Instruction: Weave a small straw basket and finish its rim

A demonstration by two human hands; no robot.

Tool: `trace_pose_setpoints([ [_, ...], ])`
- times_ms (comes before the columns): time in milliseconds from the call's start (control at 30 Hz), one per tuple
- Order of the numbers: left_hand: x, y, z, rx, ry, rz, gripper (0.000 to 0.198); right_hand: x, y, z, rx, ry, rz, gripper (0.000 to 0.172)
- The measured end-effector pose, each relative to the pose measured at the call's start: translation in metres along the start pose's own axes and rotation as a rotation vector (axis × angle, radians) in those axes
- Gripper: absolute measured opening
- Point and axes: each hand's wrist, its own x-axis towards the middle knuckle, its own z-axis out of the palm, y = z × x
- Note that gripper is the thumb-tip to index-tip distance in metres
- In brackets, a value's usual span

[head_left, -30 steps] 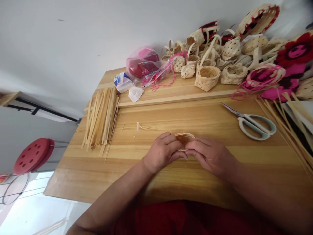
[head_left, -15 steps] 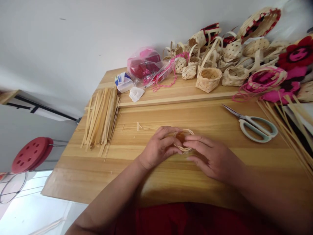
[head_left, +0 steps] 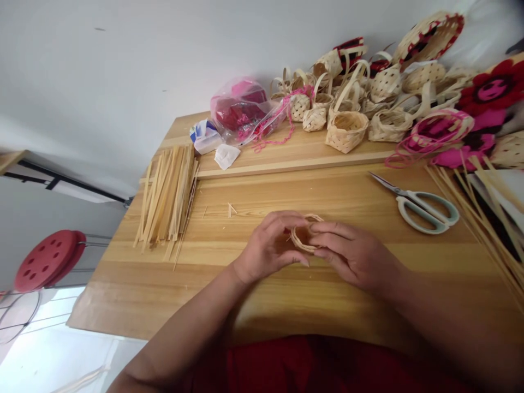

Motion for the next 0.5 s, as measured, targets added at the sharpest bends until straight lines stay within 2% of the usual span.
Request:
trace_pose_setpoints([
  [67, 0.0002, -0.0024, -0.0014, -0.051, 0.005, -0.030, 0.064, -0.0015, -0.0018, -0.0013, -0.026, 0.011, 0.000, 0.026],
  [167, -0.0008, -0.0057, -0.0022, -0.063, -0.019, -0.032, 0.057, -0.0030, -0.0021, -0.0039, -0.045, 0.019, -0.017, 0.024],
  [333, -0.0037, -0.0088, -0.0023, -0.097, 0.028, -0.050, 0.018, -0.0063, 0.0021, -0.0064, -0.066, 0.063, -0.020, 0.035],
  [400, -0.0040, -0.0072, -0.0029, -0.113, 0.014, -0.064, 0.009, -0.0070, 0.0010, -0.0059, -0.008, 0.038, 0.003, 0.029],
  [500, -0.0026, -0.0028, -0.0046, -0.137, -0.024, -0.067, 0.007, -0.0056, -0.0025, -0.0047, 0.024, 0.034, 0.021, 0.013],
])
